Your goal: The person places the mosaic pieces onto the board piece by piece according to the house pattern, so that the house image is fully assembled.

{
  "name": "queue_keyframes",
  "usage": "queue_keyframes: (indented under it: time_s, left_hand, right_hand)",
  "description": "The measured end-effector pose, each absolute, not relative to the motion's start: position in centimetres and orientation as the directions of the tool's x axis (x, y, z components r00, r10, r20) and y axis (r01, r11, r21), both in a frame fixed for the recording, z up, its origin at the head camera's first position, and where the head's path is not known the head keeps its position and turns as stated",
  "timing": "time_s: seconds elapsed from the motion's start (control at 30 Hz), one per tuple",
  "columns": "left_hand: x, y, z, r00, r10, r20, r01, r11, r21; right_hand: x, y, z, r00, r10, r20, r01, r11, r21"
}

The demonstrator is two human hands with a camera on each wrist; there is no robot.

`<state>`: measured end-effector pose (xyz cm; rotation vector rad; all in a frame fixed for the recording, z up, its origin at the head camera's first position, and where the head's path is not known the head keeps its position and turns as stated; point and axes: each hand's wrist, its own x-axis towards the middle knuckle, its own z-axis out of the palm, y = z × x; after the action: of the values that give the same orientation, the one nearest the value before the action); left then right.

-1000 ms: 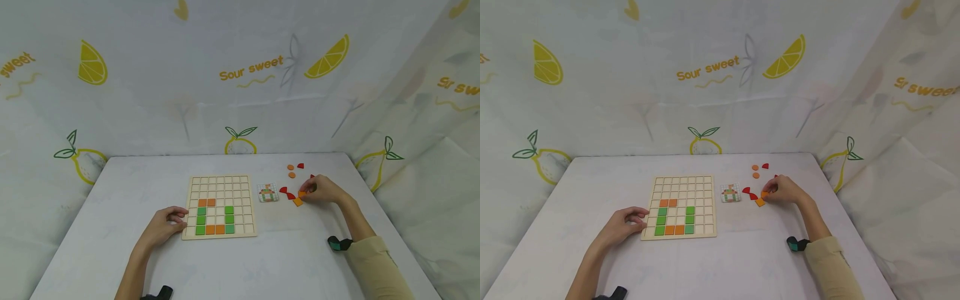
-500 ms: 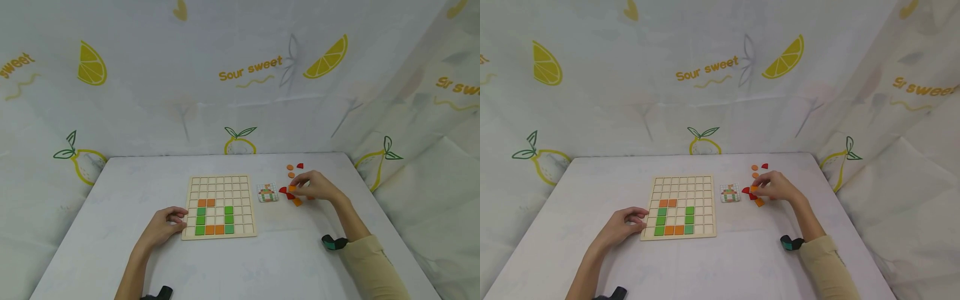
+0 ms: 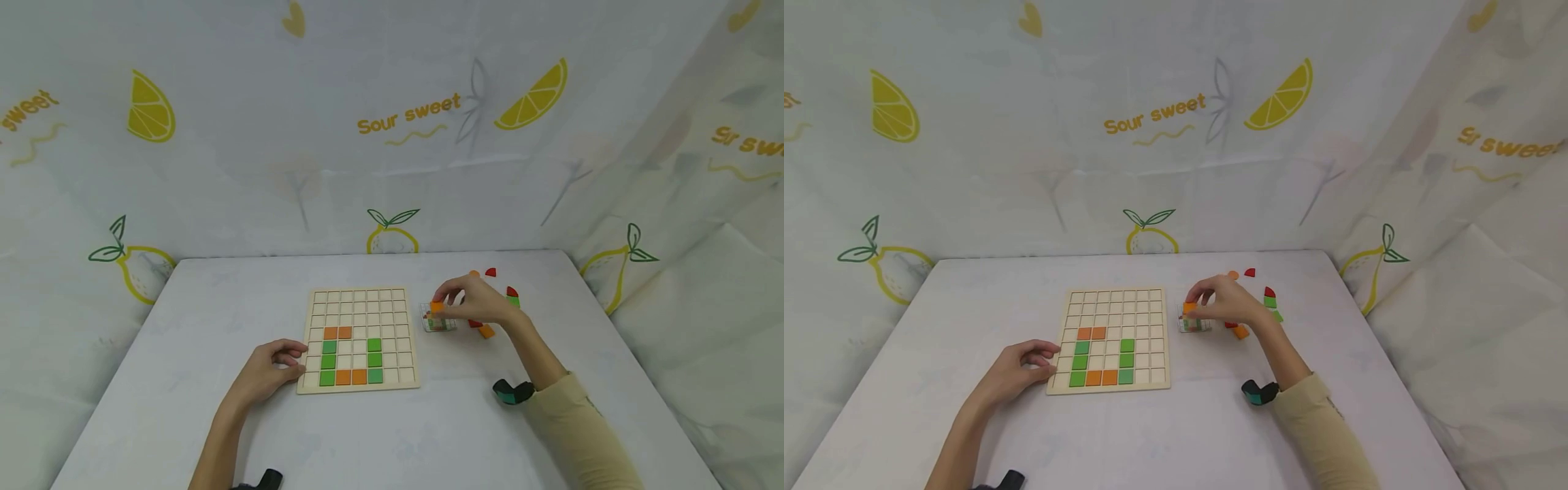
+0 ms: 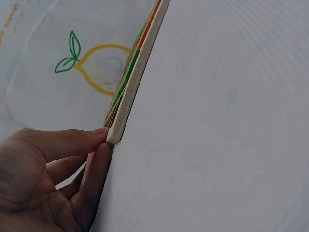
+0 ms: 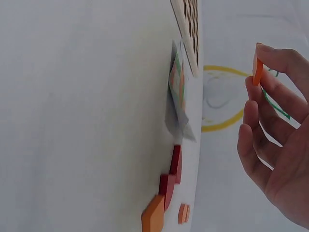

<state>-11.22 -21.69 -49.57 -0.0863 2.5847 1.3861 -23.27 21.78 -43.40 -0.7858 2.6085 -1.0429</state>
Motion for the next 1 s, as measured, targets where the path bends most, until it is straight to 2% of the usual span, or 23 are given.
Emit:
queue_keyframes:
  time_s: [0.2,0.4,0.67,1.0]
  left_hand:
    - [-11.2,-21.6,-49.6,-0.977,0.043,-0.208,-0.151,0.55,0.822]
    - [-11.2,-21.7,-49.8,-0.978,0.04,-0.203,-0.148,0.549,0.823]
    - [-11.2,-21.8,-49.6,-0.977,0.039,-0.21,-0.154,0.55,0.821]
    - [-11.2,-21.8,-49.7,-0.979,0.052,-0.196,-0.135,0.554,0.821]
  right_hand:
    - [-23.7,18.5,-43.2,-0.764,-0.646,0.012,-0.465,0.537,-0.703]
    - [-23.8,15.7,-43.4,-0.746,-0.666,-0.01,-0.46,0.525,-0.716]
    - [-24.2,12.5,-44.5,-0.69,-0.722,-0.038,-0.455,0.474,-0.754]
    - [-24.9,8.6,-46.1,-0.634,-0.766,-0.111,-0.475,0.498,-0.725]
